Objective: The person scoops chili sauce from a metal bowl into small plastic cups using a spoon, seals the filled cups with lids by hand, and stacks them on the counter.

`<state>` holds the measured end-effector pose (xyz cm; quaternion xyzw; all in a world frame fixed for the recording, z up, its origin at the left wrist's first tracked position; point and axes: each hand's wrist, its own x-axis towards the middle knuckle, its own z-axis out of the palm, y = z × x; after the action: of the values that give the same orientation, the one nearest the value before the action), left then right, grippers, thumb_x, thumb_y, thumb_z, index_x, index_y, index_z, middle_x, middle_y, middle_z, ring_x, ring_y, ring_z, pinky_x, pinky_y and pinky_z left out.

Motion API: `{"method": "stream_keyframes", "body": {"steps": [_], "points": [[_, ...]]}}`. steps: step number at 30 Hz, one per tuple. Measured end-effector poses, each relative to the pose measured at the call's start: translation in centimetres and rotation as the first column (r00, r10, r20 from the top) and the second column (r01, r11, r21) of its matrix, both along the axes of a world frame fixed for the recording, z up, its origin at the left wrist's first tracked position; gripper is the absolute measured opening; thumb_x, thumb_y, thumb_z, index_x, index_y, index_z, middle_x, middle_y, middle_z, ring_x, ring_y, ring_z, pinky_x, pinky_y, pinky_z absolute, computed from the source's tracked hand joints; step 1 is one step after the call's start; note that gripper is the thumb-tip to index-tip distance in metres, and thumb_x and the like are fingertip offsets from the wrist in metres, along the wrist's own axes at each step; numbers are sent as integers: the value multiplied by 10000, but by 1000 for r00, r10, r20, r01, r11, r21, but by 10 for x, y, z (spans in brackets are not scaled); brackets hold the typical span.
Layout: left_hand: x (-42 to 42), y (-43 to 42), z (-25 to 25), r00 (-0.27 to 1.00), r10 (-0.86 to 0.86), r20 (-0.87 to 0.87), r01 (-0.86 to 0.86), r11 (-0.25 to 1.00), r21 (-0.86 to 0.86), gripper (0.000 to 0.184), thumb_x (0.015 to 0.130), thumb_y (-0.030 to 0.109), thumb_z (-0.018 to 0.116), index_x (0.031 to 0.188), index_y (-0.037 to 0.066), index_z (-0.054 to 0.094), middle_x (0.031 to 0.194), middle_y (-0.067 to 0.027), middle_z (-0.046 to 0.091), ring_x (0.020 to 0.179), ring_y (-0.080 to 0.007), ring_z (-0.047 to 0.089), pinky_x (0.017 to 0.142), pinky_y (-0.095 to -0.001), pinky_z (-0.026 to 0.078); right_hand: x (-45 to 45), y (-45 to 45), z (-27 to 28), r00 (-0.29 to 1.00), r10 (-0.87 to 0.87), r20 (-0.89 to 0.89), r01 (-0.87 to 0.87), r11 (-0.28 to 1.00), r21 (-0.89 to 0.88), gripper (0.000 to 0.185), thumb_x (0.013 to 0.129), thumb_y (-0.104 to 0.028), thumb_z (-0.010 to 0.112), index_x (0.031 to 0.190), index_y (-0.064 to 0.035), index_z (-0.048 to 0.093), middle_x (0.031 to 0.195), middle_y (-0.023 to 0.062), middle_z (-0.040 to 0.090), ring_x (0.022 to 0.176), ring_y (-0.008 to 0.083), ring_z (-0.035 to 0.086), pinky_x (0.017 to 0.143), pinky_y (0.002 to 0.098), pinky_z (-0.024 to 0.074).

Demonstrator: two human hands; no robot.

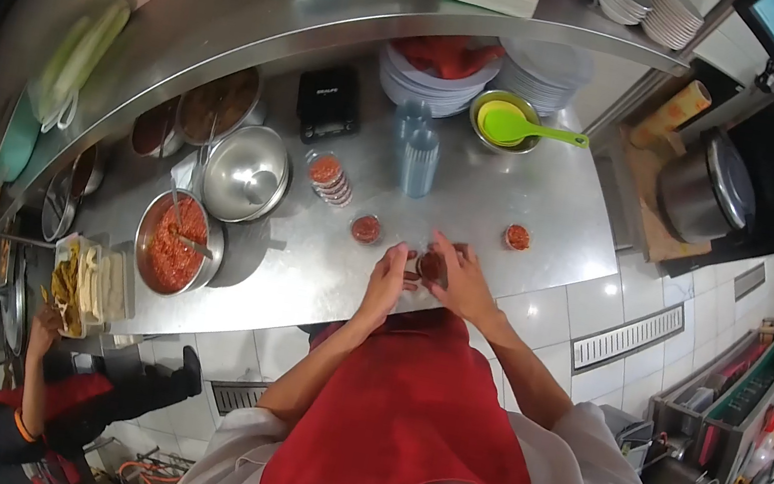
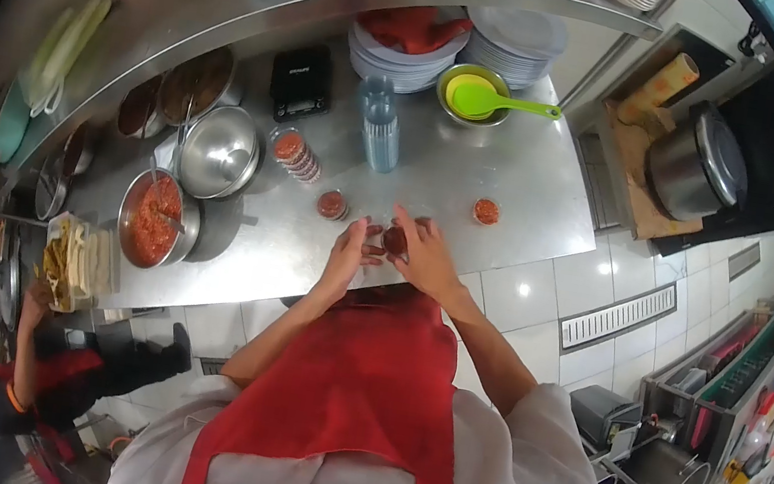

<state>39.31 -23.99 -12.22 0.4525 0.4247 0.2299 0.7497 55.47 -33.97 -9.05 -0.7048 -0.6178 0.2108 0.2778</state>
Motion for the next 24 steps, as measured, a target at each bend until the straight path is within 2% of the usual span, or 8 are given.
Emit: {"method": "stream_keyframes", "body": {"steps": [2,5,6,9,12,18,21,24], "points": [[6,1,-13,985,138,99,-128,986,-105,710,1089,623,315,1215,38,697,1310,-98,671,1031,-229,645,865,-372,556,-3,-7,-9,996,15,-90,-14,1000,6,1064,768,-124,846,1625,-59,219,1394,171,606,1238,389,493,1110,474,391],[-8,11,-7,988,-99,120,84,989,124,844,1072,683,182,1185,43,721,1337,-76,665,1104,-248,633,877,-390,552,-7,-11,-23,977,-41,-207,49,998,34,1112,759,-74,852,1640,-74,172,1400,180,585,1206,371,519,1064,447,449],[-9,11,-10,990,-102,100,86,985,151,581,1091,536,429,1171,54,742,1260,-79,683,1023,-222,652,846,-357,551,-7,-8,-23,968,-69,-240,84,995,51,1126,759,-63,853,1644,-82,157,1398,182,576,1198,361,530,1044,441,472],[-3,10,-15,986,-42,-161,140,730,669,240,989,245,701,1113,46,750,1115,-89,688,935,-183,665,786,-320,547,-9,-4,-22,912,-147,-383,171,985,28,1038,768,-17,838,1620,-55,247,1349,198,544,1108,332,580,975,424,511],[3,11,-15,984,-15,-179,143,663,735,276,827,7,803,1092,26,730,997,-98,663,819,-170,673,714,-301,544,-8,-4,-34,930,-180,-320,172,984,-51,904,782,0,831,1564,-43,380,1244,176,516,959,279,641,853,384,557],[10,10,-13,979,31,-199,104,769,630,226,844,16,795,1057,16,721,989,-112,671,712,-165,678,637,-305,555,-9,7,-55,683,-336,-649,334,933,-131,528,865,-1,732,1381,-39,626,1122,134,552,799,233,656,755,361,565],[11,12,-21,985,-1,-175,81,889,451,211,830,-9,790,1029,-1,720,941,-109,686,677,-179,694,595,-303,546,-12,16,-65,826,-364,-431,422,905,44,280,933,-20,661,1199,-36,748,964,116,596,699,228,622,668,347,527],[9,15,-31,992,10,-129,37,934,356,154,853,-5,774,996,-30,723,872,-107,716,656,-167,701,561,-289,560,-16,19,-63,889,-352,-292,425,871,245,233,939,-15,642,1123,-47,782,861,97,645,729,224,631,664,344,511]]}}
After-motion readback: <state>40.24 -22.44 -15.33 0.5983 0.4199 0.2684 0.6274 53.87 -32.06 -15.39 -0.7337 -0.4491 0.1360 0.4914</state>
